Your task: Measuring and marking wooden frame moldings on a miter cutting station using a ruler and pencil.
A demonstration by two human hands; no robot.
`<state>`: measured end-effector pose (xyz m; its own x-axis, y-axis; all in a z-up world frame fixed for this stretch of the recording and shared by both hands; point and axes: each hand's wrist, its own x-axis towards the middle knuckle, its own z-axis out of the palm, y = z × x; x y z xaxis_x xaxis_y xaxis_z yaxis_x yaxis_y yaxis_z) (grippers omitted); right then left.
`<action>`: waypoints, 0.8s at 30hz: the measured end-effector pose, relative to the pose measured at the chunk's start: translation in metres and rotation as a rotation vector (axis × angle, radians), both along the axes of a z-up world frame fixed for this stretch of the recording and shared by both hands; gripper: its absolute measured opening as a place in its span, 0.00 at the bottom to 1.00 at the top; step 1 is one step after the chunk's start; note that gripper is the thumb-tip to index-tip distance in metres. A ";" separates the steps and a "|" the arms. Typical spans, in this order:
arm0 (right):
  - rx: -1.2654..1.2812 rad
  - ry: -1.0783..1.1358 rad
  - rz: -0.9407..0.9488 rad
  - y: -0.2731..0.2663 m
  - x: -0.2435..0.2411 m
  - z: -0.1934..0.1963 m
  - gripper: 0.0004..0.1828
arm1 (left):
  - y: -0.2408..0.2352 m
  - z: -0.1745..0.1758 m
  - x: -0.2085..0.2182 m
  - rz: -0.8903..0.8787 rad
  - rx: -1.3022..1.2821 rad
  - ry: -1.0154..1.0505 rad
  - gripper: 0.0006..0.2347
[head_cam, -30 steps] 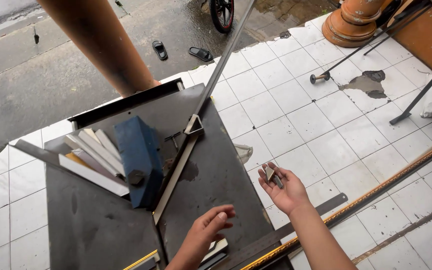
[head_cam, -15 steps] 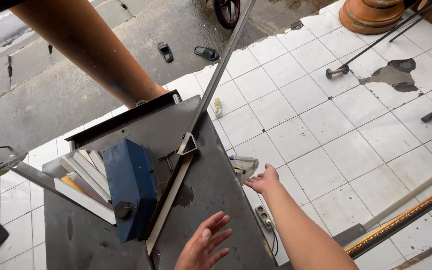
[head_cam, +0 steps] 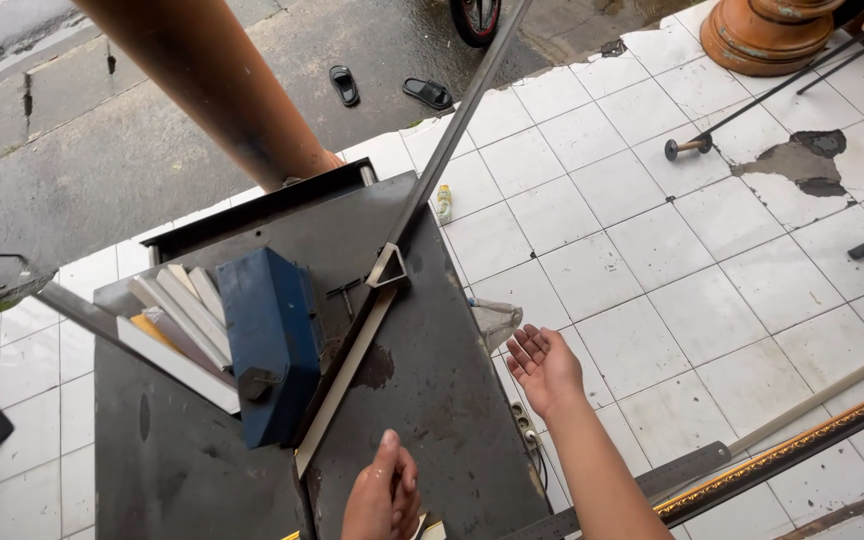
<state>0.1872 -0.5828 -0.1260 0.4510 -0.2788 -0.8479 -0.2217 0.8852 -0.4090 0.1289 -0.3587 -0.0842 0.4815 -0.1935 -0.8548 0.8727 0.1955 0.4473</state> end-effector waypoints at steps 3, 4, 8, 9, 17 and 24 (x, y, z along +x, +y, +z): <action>-0.344 0.020 0.137 0.030 0.001 -0.004 0.12 | 0.000 0.034 -0.005 0.045 0.036 -0.104 0.23; -0.346 0.018 0.149 0.044 0.002 -0.001 0.12 | 0.006 0.031 -0.008 0.057 0.034 -0.104 0.23; -0.857 -0.115 0.803 0.106 0.005 0.030 0.15 | 0.028 0.035 -0.018 0.029 0.025 -0.149 0.25; -1.020 -0.213 1.059 0.123 0.004 0.042 0.15 | 0.033 0.040 -0.022 0.023 0.071 -0.169 0.24; -1.773 -0.294 1.901 0.174 0.010 0.007 0.31 | 0.109 0.037 -0.060 0.186 0.010 -0.224 0.20; -2.224 -0.136 2.012 0.172 -0.015 -0.001 0.23 | 0.179 0.033 -0.095 0.268 0.037 -0.198 0.15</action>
<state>0.1718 -0.4112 -0.1269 0.8964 0.3112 -0.3155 0.3609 -0.9258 0.1124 0.0343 -0.1799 -0.0510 0.6685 -0.0081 -0.7437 0.6880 0.3863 0.6143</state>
